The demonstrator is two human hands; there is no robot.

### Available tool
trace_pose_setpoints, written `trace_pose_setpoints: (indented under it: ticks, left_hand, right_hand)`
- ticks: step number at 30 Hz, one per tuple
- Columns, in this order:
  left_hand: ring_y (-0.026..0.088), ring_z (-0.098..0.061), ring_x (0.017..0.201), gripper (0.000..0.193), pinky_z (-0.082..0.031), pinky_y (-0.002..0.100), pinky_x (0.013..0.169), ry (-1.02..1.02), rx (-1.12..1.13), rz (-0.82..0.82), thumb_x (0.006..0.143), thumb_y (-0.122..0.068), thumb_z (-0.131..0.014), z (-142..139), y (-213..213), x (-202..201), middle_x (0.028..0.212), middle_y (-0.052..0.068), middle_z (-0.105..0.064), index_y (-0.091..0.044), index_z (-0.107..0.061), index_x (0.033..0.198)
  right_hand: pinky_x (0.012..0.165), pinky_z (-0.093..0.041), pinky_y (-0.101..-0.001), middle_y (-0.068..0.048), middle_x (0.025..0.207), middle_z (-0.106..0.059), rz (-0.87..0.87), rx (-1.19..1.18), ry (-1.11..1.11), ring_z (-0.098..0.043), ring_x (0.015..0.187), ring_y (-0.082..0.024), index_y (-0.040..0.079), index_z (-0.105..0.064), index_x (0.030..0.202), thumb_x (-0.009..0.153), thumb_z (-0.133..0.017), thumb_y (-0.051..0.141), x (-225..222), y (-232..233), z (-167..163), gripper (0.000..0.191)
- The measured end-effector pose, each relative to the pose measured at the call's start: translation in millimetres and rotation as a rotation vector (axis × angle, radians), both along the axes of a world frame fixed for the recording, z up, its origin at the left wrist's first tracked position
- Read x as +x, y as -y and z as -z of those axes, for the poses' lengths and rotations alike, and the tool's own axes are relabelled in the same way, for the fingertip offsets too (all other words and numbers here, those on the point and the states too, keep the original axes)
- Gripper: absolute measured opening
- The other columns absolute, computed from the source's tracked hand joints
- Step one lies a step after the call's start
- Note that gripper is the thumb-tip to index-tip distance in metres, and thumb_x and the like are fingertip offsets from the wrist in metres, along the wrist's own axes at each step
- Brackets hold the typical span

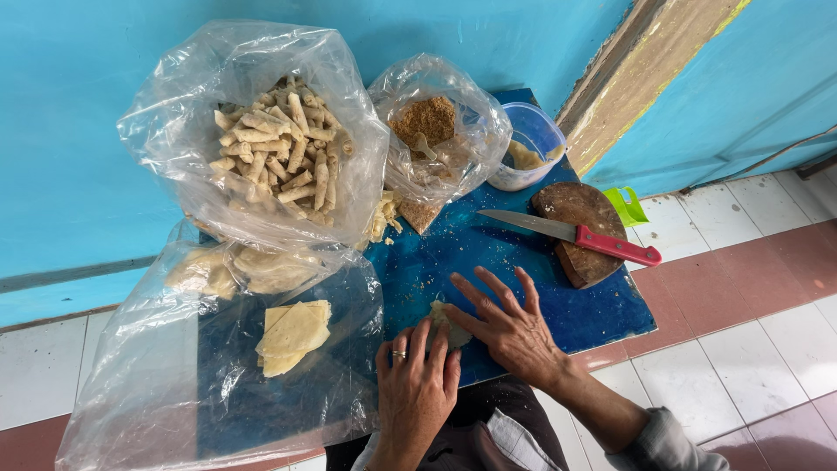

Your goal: The person sits with a small blue board on their lap and folds triangular dough wrappers by hand, pressing the edges closed. They dip or sprinkle a brown powdery filling from a plastic bag onto the dough and fold the pieces over, setting finished folded pieces on a plastic sheet beside them.

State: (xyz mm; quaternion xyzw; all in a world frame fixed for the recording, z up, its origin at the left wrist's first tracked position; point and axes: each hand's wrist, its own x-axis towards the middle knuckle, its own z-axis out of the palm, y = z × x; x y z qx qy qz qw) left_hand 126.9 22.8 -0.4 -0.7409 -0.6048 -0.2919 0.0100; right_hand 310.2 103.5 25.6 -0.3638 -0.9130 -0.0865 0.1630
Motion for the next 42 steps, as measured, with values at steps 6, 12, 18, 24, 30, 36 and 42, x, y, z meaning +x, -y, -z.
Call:
trace_pose_setpoints:
  ticks: [6, 12, 18, 24, 30, 36, 42]
  left_hand:
    - [0.028, -0.057, 0.117, 0.039, -0.041, 0.051, 0.099, 0.137, -0.044, -0.003, 0.098, -0.037, -0.061, -8, -2, -4, 0.129, 0.008, -0.063, -0.009, -0.067, 0.125]
    - [0.028, -0.058, 0.115, 0.032, -0.041, 0.049, 0.099, 0.161, -0.089, 0.000, 0.097, -0.025, -0.061, -13, -2, -6, 0.129, 0.008, -0.064, -0.009, -0.069, 0.123]
    - [0.029, -0.058, 0.116, 0.033, -0.041, 0.049, 0.100, 0.200, -0.046, 0.016, 0.092, -0.021, -0.065, -9, -3, -6, 0.129, 0.009, -0.064, -0.010, -0.067, 0.123]
    - [0.033, -0.058, 0.118, 0.035, -0.042, 0.049, 0.099, 0.289, -0.066, 0.030, 0.094, -0.018, -0.064, -6, 0, -9, 0.128, 0.011, -0.064, -0.006, -0.066, 0.126]
    - [0.034, -0.059, 0.117, 0.032, -0.044, 0.050, 0.096, 0.343, -0.115, 0.030, 0.095, -0.015, -0.063, -2, 4, -7, 0.125, 0.013, -0.066, -0.005, -0.067, 0.125]
    - [0.033, -0.061, 0.116, 0.030, -0.045, 0.050, 0.098, 0.375, -0.080, 0.041, 0.094, -0.014, -0.064, -2, 3, -5, 0.122, 0.012, -0.068, -0.002, -0.068, 0.122]
    - [0.034, -0.062, 0.113, 0.027, -0.045, 0.050, 0.096, 0.424, -0.088, 0.050, 0.095, -0.015, -0.064, -5, 4, -6, 0.119, 0.012, -0.068, -0.002, -0.069, 0.118]
  right_hand:
    - [0.120, -0.017, -0.0634, -0.004, 0.158, -0.042, -0.037, -0.020, -0.171, -0.035, 0.146, -0.029, 0.029, -0.073, 0.121, 0.087, -0.069, 0.010, 10, 3, 3, 0.040]
    - [0.118, -0.020, -0.0636, -0.003, 0.153, -0.051, -0.055, 0.007, -0.074, -0.043, 0.141, -0.029, 0.032, -0.077, 0.118, 0.078, -0.069, 0.004, 8, 40, 2, 0.049]
    - [0.107, -0.039, -0.0531, -0.009, 0.143, -0.061, 0.008, -0.076, -0.364, -0.058, 0.125, -0.031, 0.021, -0.075, 0.117, 0.085, -0.069, 0.006, 19, -16, -47, 0.036]
    - [0.087, -0.055, -0.0470, -0.011, 0.113, -0.073, 0.030, -0.029, -0.400, -0.069, 0.105, -0.035, 0.010, -0.074, 0.119, 0.097, -0.068, 0.015, -36, -156, -79, 0.023]
    - [0.083, -0.055, -0.0500, -0.016, 0.100, -0.074, 0.387, -0.314, 0.202, -0.071, 0.096, -0.032, 0.005, -0.076, 0.103, 0.092, -0.070, 0.033, -99, -280, -38, 0.031]
    - [0.066, -0.057, -0.0513, -0.018, 0.087, -0.074, 0.327, 0.054, -0.019, -0.072, 0.077, -0.034, 0.006, -0.078, 0.081, 0.077, -0.066, 0.015, -115, -315, -1, 0.015]
    - [0.063, -0.057, -0.0500, -0.019, 0.075, -0.072, 0.491, -0.414, -0.217, -0.072, 0.069, -0.034, 0.004, -0.075, 0.080, 0.090, -0.059, 0.019, -92, -281, -21, 0.024]
